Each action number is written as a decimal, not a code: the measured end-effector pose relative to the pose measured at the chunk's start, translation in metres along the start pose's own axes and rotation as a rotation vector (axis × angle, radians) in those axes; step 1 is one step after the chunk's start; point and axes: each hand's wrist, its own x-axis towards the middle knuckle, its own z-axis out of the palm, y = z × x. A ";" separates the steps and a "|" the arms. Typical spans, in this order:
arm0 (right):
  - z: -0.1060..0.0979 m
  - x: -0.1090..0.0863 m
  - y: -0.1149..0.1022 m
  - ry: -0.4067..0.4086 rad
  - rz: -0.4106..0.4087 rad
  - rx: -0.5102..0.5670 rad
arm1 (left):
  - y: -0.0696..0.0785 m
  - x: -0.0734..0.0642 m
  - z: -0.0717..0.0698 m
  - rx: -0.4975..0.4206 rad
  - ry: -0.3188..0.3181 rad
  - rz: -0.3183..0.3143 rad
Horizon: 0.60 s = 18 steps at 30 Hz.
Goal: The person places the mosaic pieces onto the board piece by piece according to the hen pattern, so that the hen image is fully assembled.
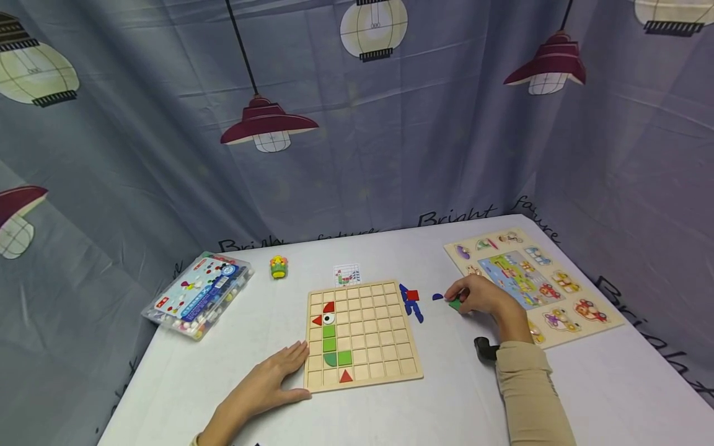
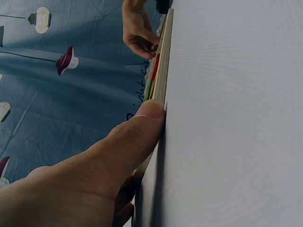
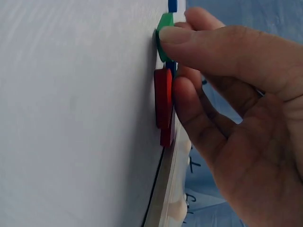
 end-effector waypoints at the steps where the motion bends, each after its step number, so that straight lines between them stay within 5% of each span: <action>1: 0.001 0.001 0.001 0.004 -0.009 -0.007 | 0.000 0.000 0.000 0.000 0.000 -0.001; 18: 0.003 0.002 0.002 0.004 0.103 0.005 | 0.000 0.000 -0.001 0.000 -0.009 0.000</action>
